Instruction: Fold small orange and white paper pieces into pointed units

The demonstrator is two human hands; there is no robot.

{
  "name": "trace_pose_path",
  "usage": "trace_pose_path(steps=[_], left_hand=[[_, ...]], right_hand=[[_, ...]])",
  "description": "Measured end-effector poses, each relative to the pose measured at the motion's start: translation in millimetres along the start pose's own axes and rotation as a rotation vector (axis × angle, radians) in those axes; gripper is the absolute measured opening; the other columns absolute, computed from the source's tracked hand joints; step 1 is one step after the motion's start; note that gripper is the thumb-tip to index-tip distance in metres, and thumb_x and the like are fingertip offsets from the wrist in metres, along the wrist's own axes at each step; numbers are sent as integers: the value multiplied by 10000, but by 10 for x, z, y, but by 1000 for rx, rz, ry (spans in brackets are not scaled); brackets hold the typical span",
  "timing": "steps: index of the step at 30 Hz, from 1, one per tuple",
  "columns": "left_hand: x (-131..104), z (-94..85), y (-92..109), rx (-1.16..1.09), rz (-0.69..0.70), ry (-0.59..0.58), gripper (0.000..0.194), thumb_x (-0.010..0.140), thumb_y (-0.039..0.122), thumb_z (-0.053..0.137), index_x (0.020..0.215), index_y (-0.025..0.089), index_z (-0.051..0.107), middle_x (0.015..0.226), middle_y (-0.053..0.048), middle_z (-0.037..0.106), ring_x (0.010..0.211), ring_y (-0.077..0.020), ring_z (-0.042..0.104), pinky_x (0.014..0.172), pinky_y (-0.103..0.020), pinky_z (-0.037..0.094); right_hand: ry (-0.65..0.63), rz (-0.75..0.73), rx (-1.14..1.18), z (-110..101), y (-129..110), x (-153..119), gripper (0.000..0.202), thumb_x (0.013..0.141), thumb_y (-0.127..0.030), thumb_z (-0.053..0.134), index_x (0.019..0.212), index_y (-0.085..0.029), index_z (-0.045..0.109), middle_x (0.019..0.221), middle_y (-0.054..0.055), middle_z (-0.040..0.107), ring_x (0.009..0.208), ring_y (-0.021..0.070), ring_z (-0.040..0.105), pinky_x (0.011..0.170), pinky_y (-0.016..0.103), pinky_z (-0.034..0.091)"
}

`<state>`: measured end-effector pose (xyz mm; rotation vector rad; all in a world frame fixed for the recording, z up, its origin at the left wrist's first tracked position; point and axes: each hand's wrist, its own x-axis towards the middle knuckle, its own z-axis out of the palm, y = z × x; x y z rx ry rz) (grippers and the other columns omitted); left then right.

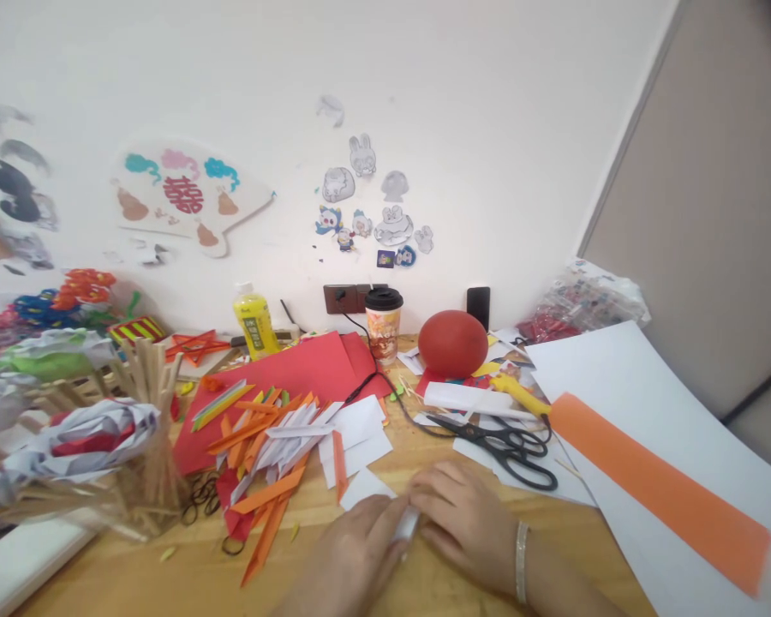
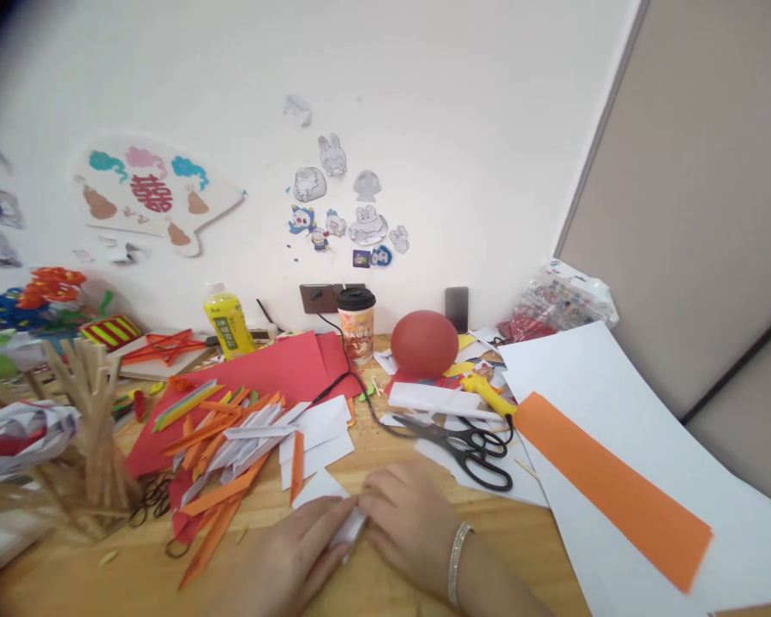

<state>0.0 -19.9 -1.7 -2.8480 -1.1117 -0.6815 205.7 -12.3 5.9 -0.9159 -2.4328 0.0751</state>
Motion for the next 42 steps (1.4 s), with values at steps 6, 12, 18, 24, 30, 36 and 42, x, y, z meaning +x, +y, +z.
trace_pose_path(steps=[6, 12, 18, 24, 30, 36, 42], left_hand=[[0, -81, -98, 49, -21, 29, 345, 831, 179, 485, 1176, 170, 498, 1112, -102, 643, 1000, -208, 613, 841, -317, 519], [28, -58, -346, 204, 200, 70, 223, 924, 228, 398, 877, 175, 609, 886, -72, 679, 854, -211, 622, 766, -355, 510], [50, 38, -164, 260, 190, 30, 284, 935, 157, 356, 741, 163, 564, 694, -39, 594, 669, -189, 561, 631, -326, 483], [-48, 2, -13, 340, 201, 80, 269, 895, 74, 358, 952, 162, 606, 962, -81, 669, 878, -234, 599, 779, -389, 477], [-85, 59, 263, 363, 345, 63, 231, 893, 166, 436, 1036, 141, 616, 1043, -73, 680, 964, -193, 600, 819, -273, 438], [-104, 157, 190, 448, 266, 35, 347, 903, 231, 398, 1199, 124, 544, 1190, -92, 613, 1092, -226, 550, 872, -311, 416], [-166, 235, 126, 417, 180, -43, 479, 901, 334, 417, 1341, 146, 404, 1279, -115, 544, 1158, -259, 500, 934, -358, 383]], right_hand=[[-58, -69, 0, 88, 91, -24, 144, 873, -226, 498, 923, -208, 631, 976, 37, 674, 845, 179, 534, 751, 310, 431], [-8, 20, -10, -74, 257, -78, 258, 930, -226, 388, 950, -220, 645, 993, 46, 674, 916, 184, 542, 806, 335, 419], [-62, 48, 86, -111, 100, -29, 357, 784, -455, 599, 1031, -196, 607, 1025, 69, 638, 905, 212, 535, 800, 360, 415], [-8, 97, 116, -18, 36, -37, 170, 849, -155, 459, 768, -192, 603, 865, 31, 644, 817, 157, 551, 730, 289, 417], [49, 227, 141, 62, 21, -13, 171, 814, -143, 510, 656, -190, 557, 803, 9, 640, 767, 150, 556, 702, 277, 417], [40, 317, 205, 100, 70, -2, 145, 831, -118, 482, 828, -189, 609, 878, 35, 652, 828, 166, 578, 746, 289, 443], [-32, 335, 279, 90, 67, 9, 188, 788, -67, 516, 865, -203, 620, 889, 26, 644, 869, 178, 565, 796, 314, 446]])
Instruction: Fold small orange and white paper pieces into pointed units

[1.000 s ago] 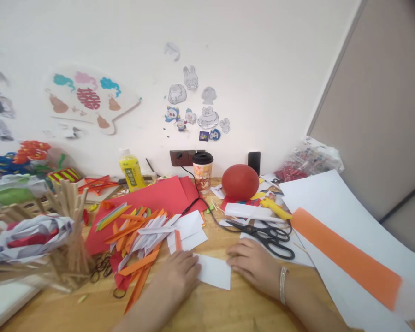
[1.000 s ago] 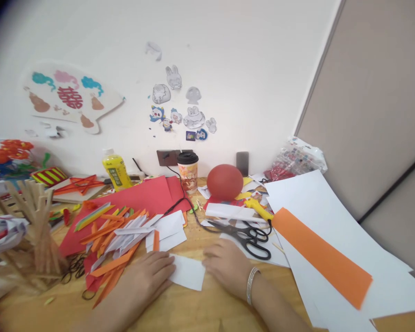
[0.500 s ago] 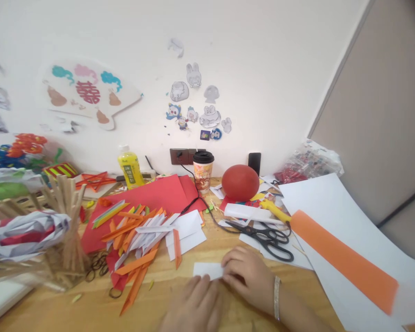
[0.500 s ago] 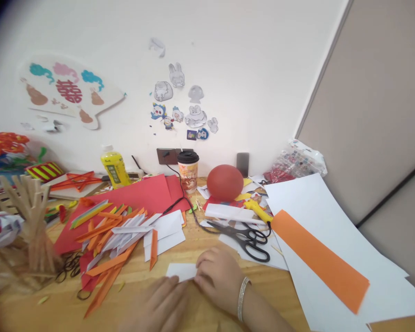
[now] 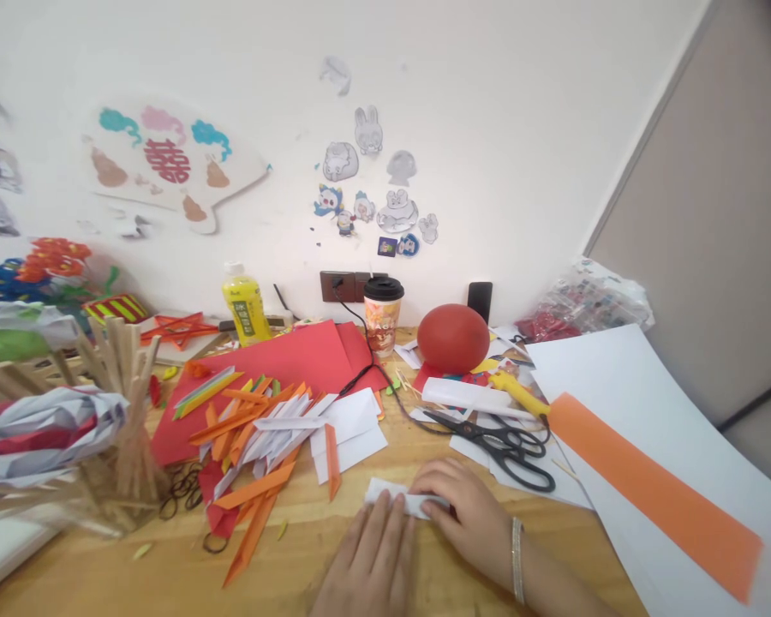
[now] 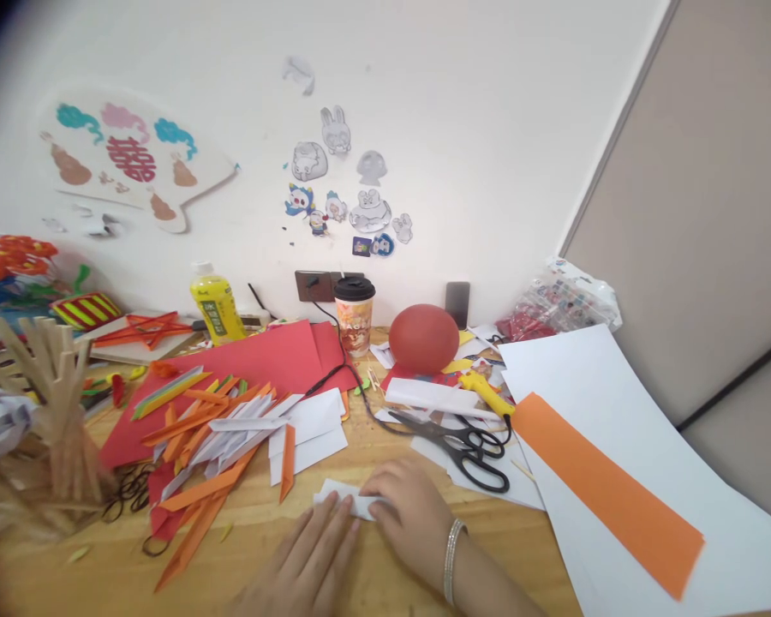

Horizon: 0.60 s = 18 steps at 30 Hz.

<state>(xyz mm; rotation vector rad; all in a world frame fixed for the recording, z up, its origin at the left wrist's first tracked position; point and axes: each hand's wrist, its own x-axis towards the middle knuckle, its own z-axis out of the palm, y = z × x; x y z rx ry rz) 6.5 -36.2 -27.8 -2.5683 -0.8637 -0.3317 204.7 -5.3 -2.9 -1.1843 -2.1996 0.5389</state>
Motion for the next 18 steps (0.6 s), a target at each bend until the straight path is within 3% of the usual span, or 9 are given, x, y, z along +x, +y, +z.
trace_pose_path(steps=[4, 10, 18], left_hand=[[12, -30, -36, -52, 40, -57, 654, 860, 569, 401, 1287, 78, 471, 1281, -174, 525, 1167, -321, 481, 931, -393, 388], [5, -46, -84, -157, 3, -80, 662, 876, 565, 372, 1368, 123, 354, 1340, -149, 471, 1242, -289, 402, 1013, -383, 327], [13, -43, -92, -174, 22, -73, 669, 873, 552, 398, 1370, 108, 342, 1372, -151, 427, 1259, -291, 388, 1022, -382, 335]], right_hand=[[5, 31, -68, 26, -2, -11, 219, 771, -57, 516, 908, -196, 615, 938, 45, 607, 903, 193, 546, 803, 335, 443], [73, 99, -125, 60, 3, -26, 197, 741, -70, 531, 876, -195, 598, 900, 43, 566, 881, 204, 519, 787, 354, 437], [86, 121, -50, 76, 21, -17, 230, 720, -18, 510, 833, -200, 593, 894, 33, 540, 881, 195, 503, 791, 349, 430]])
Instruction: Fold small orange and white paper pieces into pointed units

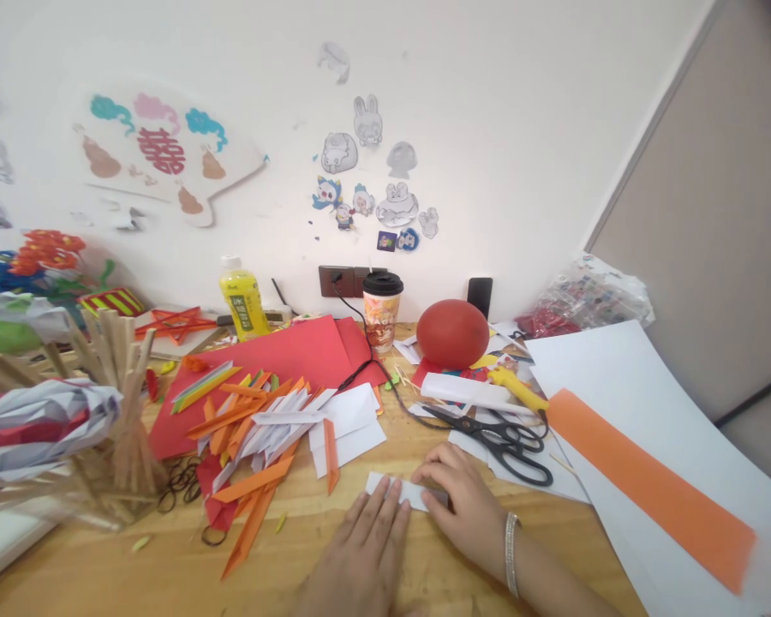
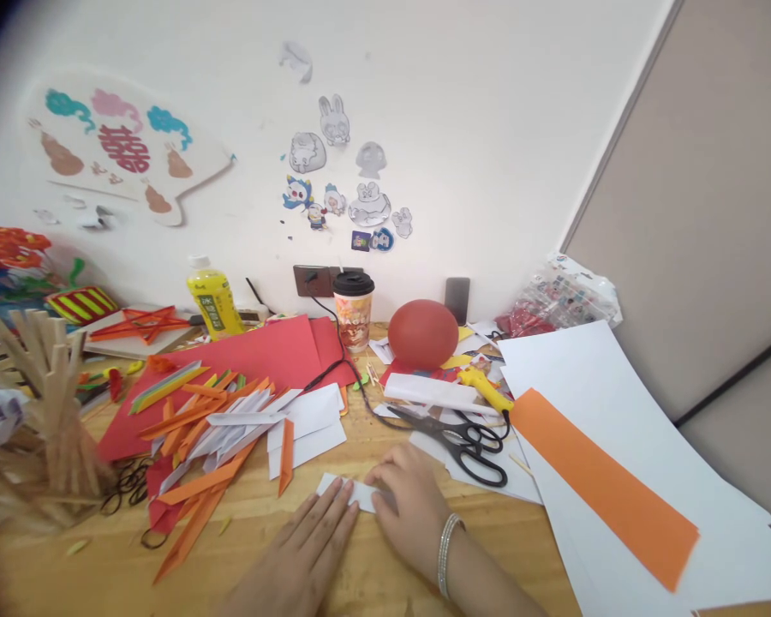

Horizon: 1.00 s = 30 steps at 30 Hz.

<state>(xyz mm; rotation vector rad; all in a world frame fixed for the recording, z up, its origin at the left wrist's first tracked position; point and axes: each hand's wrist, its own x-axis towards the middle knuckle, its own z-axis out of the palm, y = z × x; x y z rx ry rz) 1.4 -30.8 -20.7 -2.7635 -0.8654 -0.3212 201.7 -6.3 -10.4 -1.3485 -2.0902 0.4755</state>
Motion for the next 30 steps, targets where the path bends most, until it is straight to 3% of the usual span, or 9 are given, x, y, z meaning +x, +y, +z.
trace_pose_path(steps=[11, 30], left_hand=[[-2, 11, 12, -136, -60, -105, 741, 832, 490, 496, 1412, 114, 228, 1433, -170, 300, 1322, -322, 267, 1039, -441, 330], [30, -87, 62, -207, -140, -211, 744, 806, 463, 542, 1401, 111, 266, 1450, -170, 236, 1325, -327, 254, 1057, -432, 307]], right_hand=[[10, -14, -18, 13, 14, 15, 202, 738, -24, 524, 816, -196, 595, 860, 27, 543, 862, 189, 502, 778, 339, 430], [-40, 47, -15, -22, -14, 26, 133, 767, -67, 567, 818, -186, 597, 869, 27, 539, 879, 188, 498, 794, 333, 414]])
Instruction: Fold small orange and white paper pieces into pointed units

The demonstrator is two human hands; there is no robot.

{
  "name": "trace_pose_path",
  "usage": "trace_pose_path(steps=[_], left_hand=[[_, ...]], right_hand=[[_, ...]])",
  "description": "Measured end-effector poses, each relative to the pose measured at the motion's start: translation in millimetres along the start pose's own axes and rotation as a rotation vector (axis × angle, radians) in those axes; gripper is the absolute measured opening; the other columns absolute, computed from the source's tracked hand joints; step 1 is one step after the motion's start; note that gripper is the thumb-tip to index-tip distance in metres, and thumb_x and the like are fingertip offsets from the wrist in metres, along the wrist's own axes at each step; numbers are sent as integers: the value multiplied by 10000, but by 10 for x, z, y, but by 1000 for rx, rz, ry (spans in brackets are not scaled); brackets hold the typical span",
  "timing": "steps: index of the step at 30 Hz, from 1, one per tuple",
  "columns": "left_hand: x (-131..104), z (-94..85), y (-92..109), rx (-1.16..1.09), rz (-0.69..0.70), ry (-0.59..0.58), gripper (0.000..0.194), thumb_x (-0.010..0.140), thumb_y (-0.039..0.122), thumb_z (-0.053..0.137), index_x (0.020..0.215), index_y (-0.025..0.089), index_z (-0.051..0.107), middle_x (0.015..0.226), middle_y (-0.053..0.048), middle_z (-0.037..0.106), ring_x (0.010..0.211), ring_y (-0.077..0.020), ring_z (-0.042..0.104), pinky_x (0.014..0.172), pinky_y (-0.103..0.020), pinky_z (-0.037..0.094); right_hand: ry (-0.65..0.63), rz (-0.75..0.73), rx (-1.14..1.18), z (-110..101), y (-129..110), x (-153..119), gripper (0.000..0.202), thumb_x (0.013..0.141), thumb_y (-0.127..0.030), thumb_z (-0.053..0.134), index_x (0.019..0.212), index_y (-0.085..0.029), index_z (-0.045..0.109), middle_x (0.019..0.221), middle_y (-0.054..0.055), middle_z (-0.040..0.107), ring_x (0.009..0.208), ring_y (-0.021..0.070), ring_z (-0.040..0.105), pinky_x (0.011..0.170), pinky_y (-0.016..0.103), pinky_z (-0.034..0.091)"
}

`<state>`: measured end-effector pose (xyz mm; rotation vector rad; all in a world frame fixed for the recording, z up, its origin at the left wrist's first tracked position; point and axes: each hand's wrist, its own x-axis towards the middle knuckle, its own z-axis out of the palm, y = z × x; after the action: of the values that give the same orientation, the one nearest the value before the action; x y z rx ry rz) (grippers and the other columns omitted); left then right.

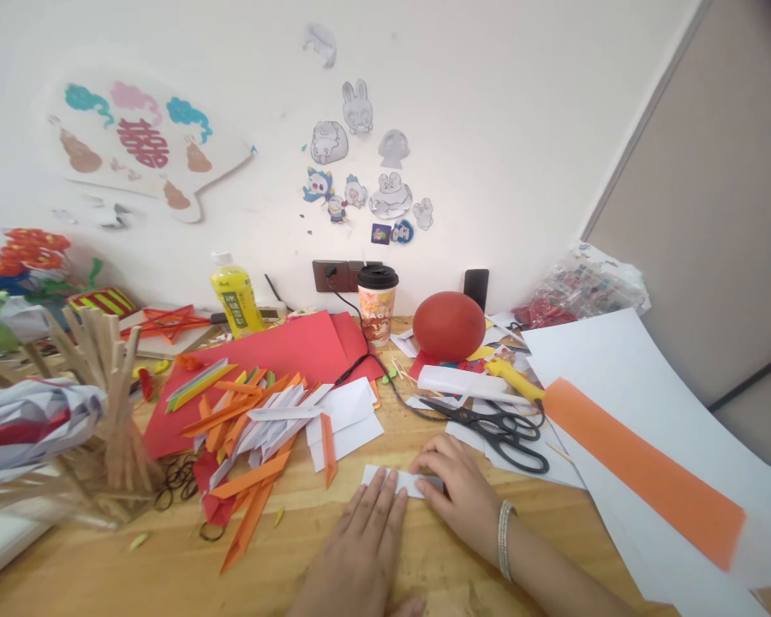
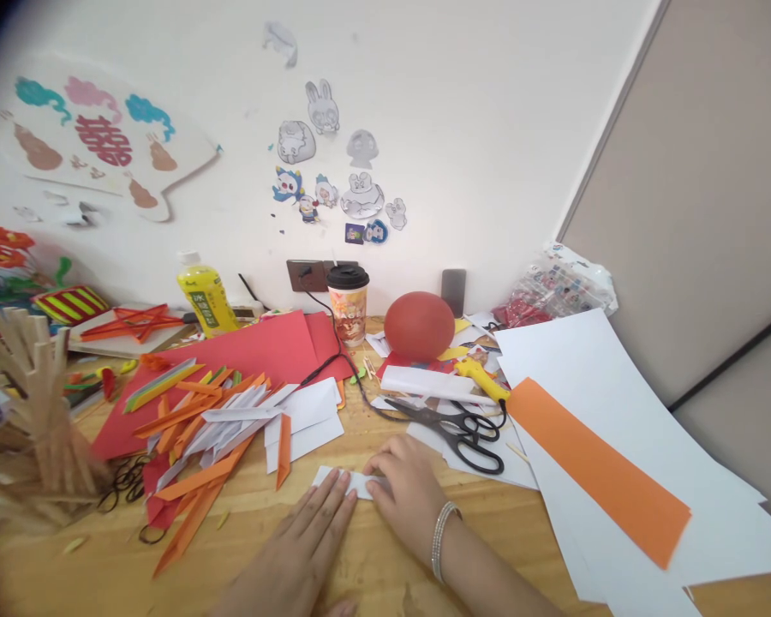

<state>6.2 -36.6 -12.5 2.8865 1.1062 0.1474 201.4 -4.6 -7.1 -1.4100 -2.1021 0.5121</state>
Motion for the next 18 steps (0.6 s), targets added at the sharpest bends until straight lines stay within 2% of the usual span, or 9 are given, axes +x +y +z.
trace_pose_path(steps=[4, 8, 14, 18], left_hand=[[13, -36, 20, -31, -34, -20, 744, 803, 457, 545, 1406, 132, 256, 1458, -154, 212, 1333, -320, 236, 1061, -434, 303], [27, -47, 16, 4, -36, -52, 738, 790, 497, 546, 1384, 123, 318, 1438, -175, 240, 1314, -351, 260, 1033, -467, 337], [-41, -48, -60, 69, -54, 32, 753, 779, 571, 521, 1325, 62, 416, 1376, -223, 335, 1247, -356, 391, 999, -463, 382], [-67, -206, -115, 51, -67, -63, 754, 727, 470, 615, 1332, 74, 403, 1373, -191, 346, 1240, -332, 410, 978, -435, 416]], right_hand=[[-29, 24, -2, -10, -26, 5, 108, 750, -124, 629, 834, -183, 595, 889, 31, 537, 893, 194, 490, 802, 334, 398], [-38, 87, -30, -34, -58, 9, 128, 728, -124, 642, 823, -197, 595, 903, 20, 543, 907, 193, 486, 815, 330, 376], [-107, 133, -41, -165, -30, -24, 166, 722, -167, 660, 864, -226, 598, 958, 11, 544, 945, 205, 481, 825, 351, 356], [-146, 87, 5, -239, 39, -38, 207, 708, -180, 687, 889, -225, 597, 999, 20, 533, 985, 211, 467, 860, 350, 352]])
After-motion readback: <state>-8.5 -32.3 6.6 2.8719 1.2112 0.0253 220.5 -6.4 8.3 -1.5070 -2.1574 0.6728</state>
